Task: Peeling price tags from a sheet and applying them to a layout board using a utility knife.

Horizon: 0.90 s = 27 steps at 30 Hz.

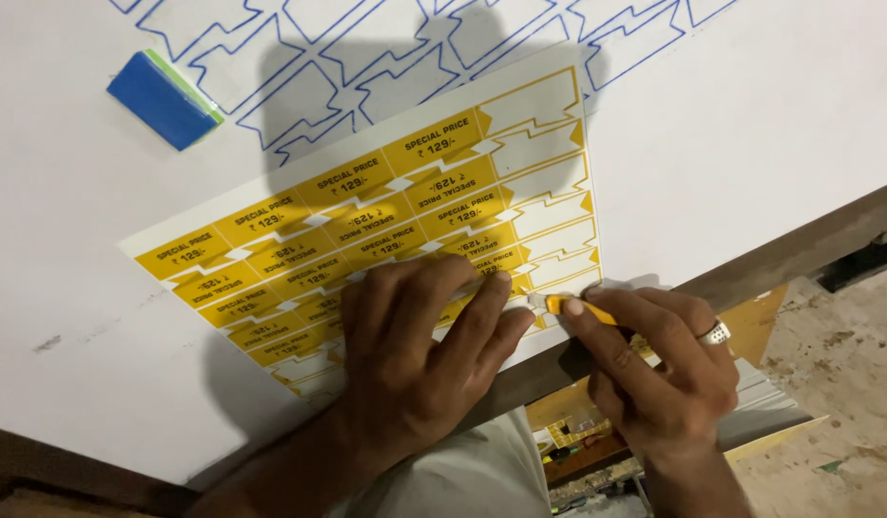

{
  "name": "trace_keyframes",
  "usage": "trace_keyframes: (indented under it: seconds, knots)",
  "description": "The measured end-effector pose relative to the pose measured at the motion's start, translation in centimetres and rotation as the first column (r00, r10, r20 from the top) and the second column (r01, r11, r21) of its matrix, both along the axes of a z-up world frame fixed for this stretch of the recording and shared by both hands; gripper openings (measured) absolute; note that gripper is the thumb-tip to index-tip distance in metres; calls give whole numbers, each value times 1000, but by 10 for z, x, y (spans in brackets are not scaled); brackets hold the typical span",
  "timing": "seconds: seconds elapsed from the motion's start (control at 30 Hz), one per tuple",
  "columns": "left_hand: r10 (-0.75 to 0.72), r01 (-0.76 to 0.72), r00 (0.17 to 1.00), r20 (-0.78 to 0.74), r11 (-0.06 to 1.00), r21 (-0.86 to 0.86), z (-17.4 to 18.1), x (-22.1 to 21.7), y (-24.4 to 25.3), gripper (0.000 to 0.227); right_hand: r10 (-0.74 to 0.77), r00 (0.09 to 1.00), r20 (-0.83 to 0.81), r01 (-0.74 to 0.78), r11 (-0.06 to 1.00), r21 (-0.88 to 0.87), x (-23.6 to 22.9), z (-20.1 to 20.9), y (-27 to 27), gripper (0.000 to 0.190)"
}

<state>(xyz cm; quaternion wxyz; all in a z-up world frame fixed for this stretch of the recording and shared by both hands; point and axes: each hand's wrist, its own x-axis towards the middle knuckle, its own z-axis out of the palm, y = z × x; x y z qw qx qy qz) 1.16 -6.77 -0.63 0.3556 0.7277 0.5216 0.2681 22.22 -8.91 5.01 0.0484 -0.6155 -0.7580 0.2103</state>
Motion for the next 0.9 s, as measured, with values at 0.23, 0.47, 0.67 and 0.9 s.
trace_keyframes:
  seconds: [0.23, 0.47, 0.67, 0.9]
  knots:
    - [-10, 10, 1000, -12, 1000, 9, -4, 2, 0, 35, 57, 998, -10, -57, 998, 35, -4, -6, 7, 45]
    - [-10, 10, 1000, 5, 1000, -4, -5, 1, -2, 35, 81, 997, -20, -79, 993, 85, -4, -12, 0, 39]
    - [-23, 23, 1000, -2, 1000, 9, -4, -1, 1, 35, 65, 998, -18, -64, 994, 88, -8, -11, -3, 40]
    - [-23, 23, 1000, 4, 1000, 8, -2, -2, 0, 34, 70, 996, -50, -65, 993, 99, -11, -12, 0, 40]
